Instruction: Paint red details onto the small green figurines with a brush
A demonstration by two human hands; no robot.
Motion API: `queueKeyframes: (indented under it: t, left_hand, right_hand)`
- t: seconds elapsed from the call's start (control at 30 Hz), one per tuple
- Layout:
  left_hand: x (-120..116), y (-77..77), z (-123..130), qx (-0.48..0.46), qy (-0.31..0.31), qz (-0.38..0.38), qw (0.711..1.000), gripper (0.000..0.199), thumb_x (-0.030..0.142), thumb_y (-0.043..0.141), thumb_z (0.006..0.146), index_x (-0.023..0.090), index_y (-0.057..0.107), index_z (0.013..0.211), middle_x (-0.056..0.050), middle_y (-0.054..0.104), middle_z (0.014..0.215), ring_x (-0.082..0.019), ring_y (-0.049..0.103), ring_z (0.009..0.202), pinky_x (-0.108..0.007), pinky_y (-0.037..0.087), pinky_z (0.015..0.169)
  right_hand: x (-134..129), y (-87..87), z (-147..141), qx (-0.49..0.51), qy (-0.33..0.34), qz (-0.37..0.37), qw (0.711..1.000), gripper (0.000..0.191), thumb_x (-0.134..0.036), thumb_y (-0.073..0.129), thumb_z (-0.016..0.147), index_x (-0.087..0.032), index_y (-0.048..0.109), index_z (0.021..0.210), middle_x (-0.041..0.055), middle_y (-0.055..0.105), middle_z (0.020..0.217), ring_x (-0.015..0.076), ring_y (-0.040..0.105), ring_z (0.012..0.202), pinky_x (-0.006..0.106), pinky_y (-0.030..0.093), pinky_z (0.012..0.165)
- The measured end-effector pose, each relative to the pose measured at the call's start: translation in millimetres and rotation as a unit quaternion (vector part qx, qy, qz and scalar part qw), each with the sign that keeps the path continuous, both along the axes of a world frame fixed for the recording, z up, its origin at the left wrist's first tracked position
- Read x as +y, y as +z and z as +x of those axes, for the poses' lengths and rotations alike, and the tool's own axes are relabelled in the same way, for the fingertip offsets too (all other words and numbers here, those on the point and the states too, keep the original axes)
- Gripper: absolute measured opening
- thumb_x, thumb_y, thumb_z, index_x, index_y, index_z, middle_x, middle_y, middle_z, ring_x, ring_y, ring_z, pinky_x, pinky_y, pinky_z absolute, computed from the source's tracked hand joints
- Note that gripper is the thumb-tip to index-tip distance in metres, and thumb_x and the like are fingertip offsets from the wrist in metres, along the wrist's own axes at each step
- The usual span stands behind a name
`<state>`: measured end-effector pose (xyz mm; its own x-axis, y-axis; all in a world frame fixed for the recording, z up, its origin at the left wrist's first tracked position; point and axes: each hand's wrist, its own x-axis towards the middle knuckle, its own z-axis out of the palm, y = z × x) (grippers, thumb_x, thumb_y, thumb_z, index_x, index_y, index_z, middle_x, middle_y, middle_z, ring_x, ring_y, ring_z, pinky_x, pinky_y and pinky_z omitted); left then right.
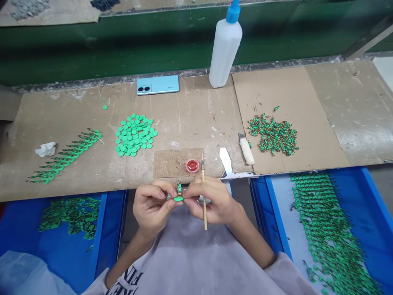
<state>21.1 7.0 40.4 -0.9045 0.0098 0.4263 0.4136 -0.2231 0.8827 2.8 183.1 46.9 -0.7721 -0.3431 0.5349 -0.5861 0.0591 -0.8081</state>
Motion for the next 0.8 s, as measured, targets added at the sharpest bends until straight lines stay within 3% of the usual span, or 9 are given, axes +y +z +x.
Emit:
queueKeyframes:
  t: [0.33, 0.8]
  left_hand:
    - [-5.3, 0.7, 1.1, 0.019, -0.004, -0.066, 0.998, 0.030, -0.002, 0.071, 0.088, 0.021, 0.055, 0.098, -0.001, 0.070, 0.091, -0.013, 0.071, 0.084, -0.025, 0.062, 0.076]
    - [-6.4, -2.0, 2.9, 0.038, 0.031, -0.086, 0.995, 0.031, 0.004, 0.063, 0.096, 0.021, 0.041, 0.083, -0.001, 0.071, 0.089, -0.013, 0.072, 0.079, -0.024, 0.060, 0.067]
  right_hand:
    - [-1.0, 1.0, -2.6, 0.065, -0.024, 0.044, 0.997, 0.019, -0.005, 0.061, 0.090, -0.022, 0.061, 0.099, 0.0001, 0.068, 0.070, 0.0146, 0.062, 0.058, 0.028, 0.052, 0.059]
    - [-6.9, -1.3, -1.5, 0.076, -0.029, 0.039, 0.996, 0.019, -0.006, 0.061, 0.091, -0.023, 0.062, 0.099, -0.0013, 0.067, 0.069, 0.0148, 0.060, 0.055, 0.028, 0.048, 0.056]
